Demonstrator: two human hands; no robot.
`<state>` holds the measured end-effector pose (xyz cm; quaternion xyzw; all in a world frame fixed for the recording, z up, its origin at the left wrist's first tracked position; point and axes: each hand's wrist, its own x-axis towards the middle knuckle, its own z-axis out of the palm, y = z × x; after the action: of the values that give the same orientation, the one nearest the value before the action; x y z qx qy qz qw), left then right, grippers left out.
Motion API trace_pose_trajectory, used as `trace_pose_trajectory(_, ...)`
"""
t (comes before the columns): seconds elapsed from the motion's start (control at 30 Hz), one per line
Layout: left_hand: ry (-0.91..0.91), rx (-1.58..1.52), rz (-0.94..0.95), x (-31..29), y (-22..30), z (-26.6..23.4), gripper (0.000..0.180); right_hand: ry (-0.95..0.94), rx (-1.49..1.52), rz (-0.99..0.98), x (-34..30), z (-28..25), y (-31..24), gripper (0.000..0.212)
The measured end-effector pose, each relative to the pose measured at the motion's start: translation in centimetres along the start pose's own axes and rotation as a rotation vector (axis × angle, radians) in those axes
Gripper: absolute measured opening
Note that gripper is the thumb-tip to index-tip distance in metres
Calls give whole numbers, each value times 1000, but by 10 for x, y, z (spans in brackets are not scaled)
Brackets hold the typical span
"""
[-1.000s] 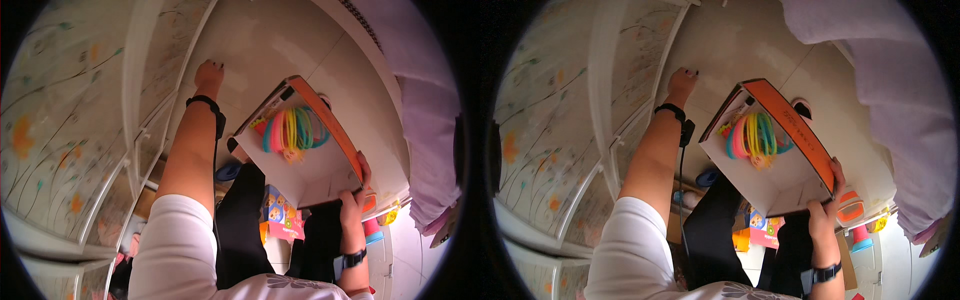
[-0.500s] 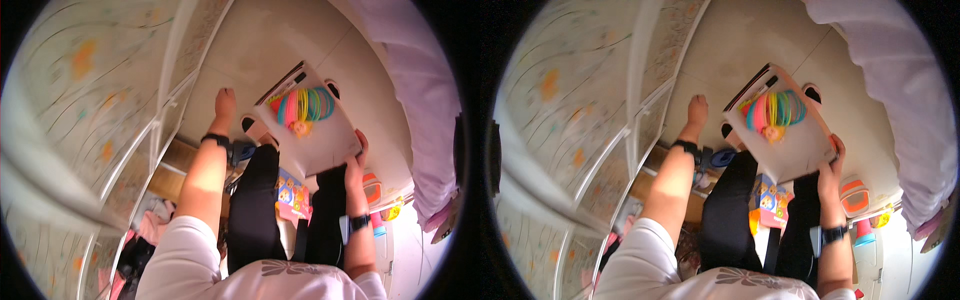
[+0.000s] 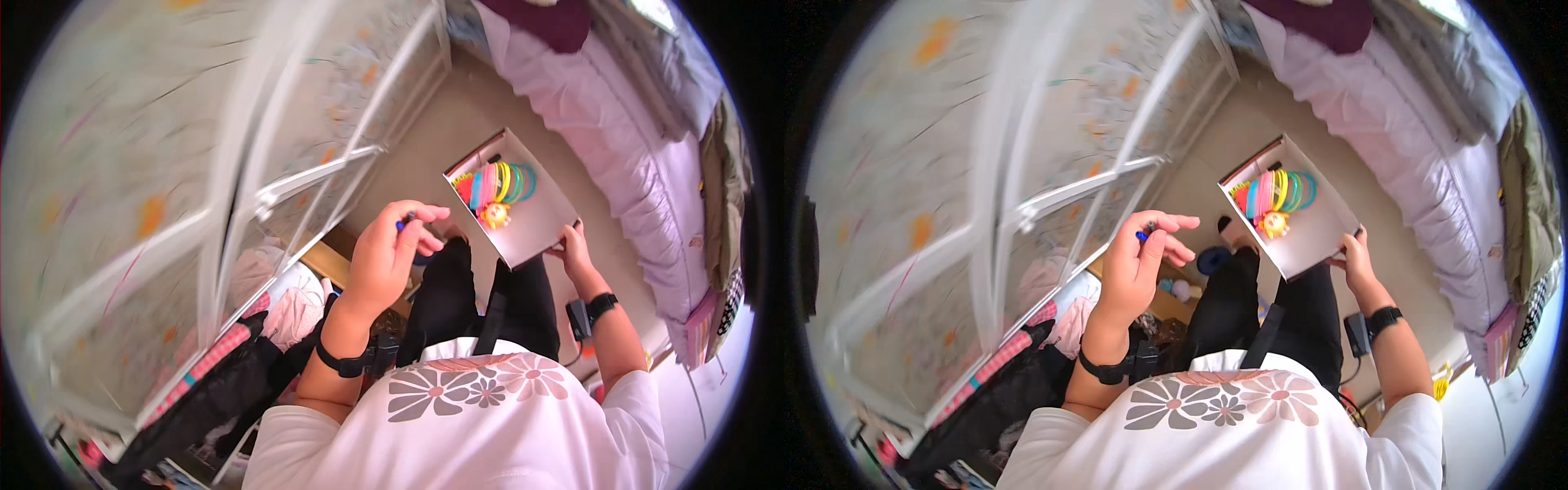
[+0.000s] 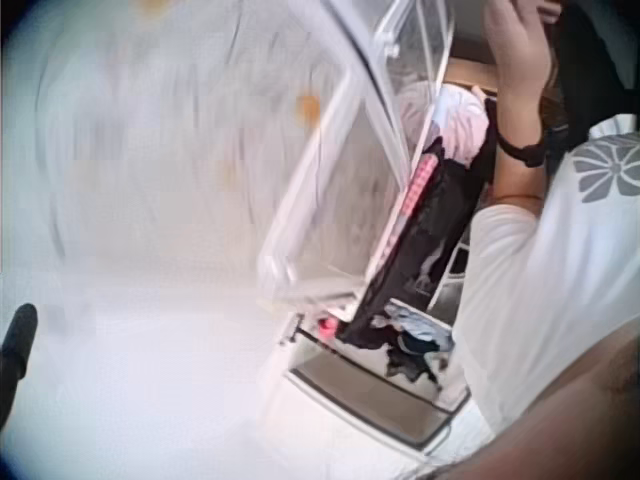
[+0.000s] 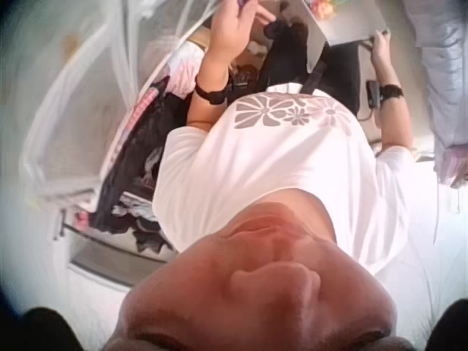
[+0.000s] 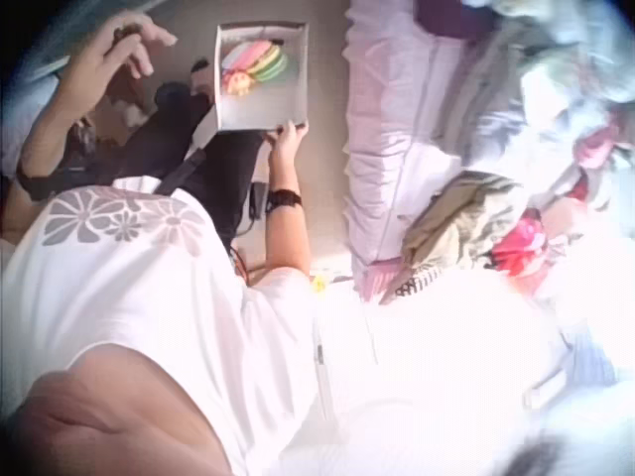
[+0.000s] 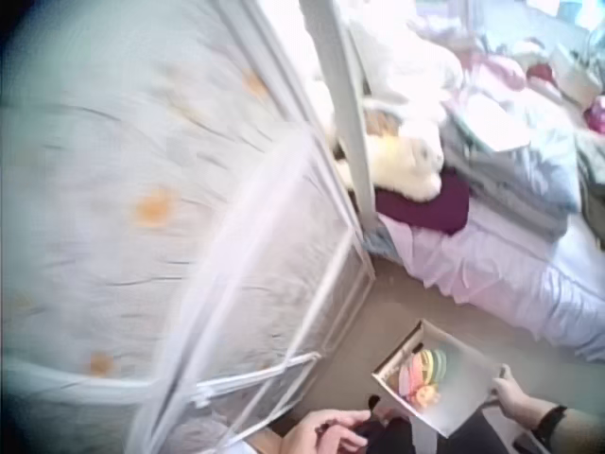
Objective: The recorder tidies up a cluttered chest of drawers by sorting toys and stationery into a box.
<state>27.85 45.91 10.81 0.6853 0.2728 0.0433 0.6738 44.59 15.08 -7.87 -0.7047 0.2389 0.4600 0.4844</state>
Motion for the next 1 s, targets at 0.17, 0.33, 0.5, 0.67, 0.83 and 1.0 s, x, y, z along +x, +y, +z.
trace_pose_trajectory(0.17, 53, 294, 413, -62, 113, -19, 11, -176, 154, -162, -93, -40, -67, 43)
trace_pose_trajectory(0.33, 110, 249, 678, -113, 151, -37, 14, -321, 323, -294, -176, -43, -124, 43)
trace_pose_trajectory(0.5, 197, 279, 898, -129, 173, -43, 18, -427, 372, -516, -205, -55, -172, 42)
trace_pose_trajectory(0.67, 276, 304, 814, -121, 194, -37, 12, -435, 260, -587, -195, -80, -241, 44)
trace_pose_trajectory(0.83, 468, 123, 687, -91, 207, -30, 25, -500, 54, -633, -182, -89, -310, 48)
trace_pose_trajectory(1.0, 528, -43, 739, -56, 234, -21, 39, -596, -49, -676, -135, -83, -360, 54)
